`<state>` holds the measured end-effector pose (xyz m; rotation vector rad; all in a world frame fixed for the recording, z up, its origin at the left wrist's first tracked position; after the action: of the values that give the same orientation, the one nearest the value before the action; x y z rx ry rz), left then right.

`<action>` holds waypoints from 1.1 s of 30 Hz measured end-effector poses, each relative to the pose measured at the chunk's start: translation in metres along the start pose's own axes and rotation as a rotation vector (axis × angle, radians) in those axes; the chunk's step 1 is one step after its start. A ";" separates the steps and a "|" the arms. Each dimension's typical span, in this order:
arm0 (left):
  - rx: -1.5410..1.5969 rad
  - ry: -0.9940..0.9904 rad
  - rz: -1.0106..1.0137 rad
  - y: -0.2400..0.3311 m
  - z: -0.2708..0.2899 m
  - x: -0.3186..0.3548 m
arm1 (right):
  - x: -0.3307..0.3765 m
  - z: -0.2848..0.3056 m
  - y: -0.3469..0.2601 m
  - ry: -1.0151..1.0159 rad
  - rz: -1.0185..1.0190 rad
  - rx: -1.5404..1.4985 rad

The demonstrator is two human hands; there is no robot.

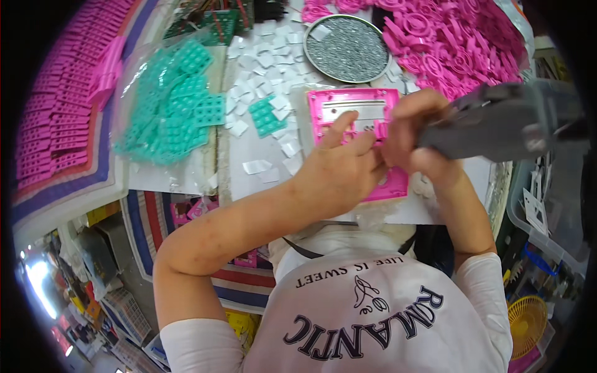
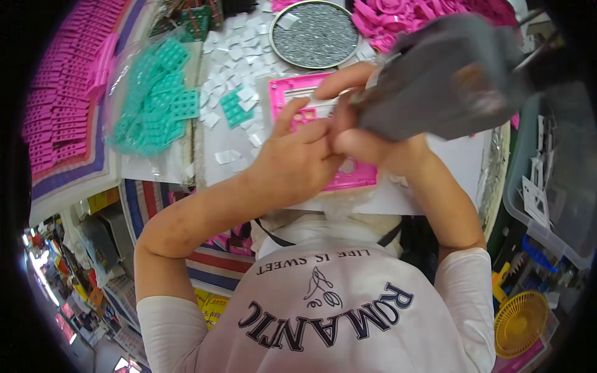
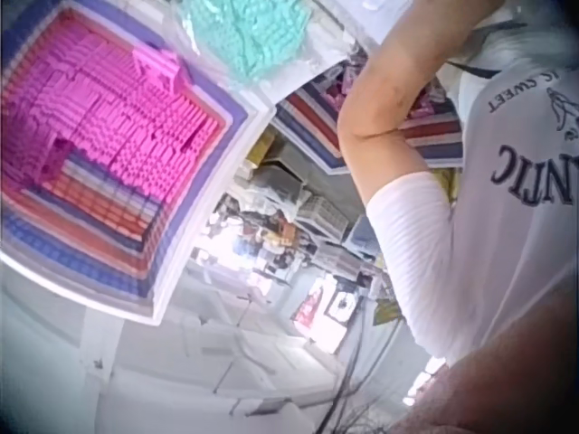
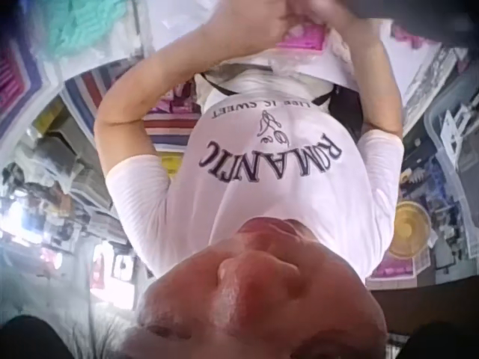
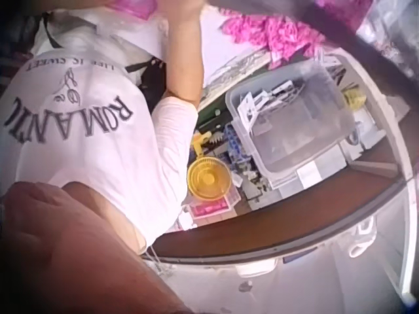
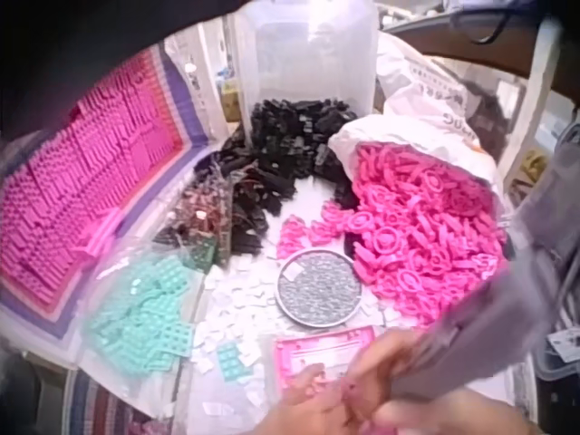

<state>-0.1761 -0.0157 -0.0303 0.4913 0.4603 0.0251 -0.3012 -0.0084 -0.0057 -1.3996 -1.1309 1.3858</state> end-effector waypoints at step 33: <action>-0.062 0.585 0.161 0.011 0.119 0.097 | -0.013 -0.058 -0.030 -0.041 0.242 0.945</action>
<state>-0.0365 -0.0463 0.0272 0.4554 0.9884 0.3440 -0.2438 -0.0124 0.0283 -0.8127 -0.2150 1.7823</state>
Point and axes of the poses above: each hand's wrist, its own x-axis away from the middle knuckle, its own z-axis out of the back of the hand, y = z × x, the point moved 7 cm from there along -x, towards the middle knuckle, and after that the axes turned 14 degrees about x, right-handed, at the moved point
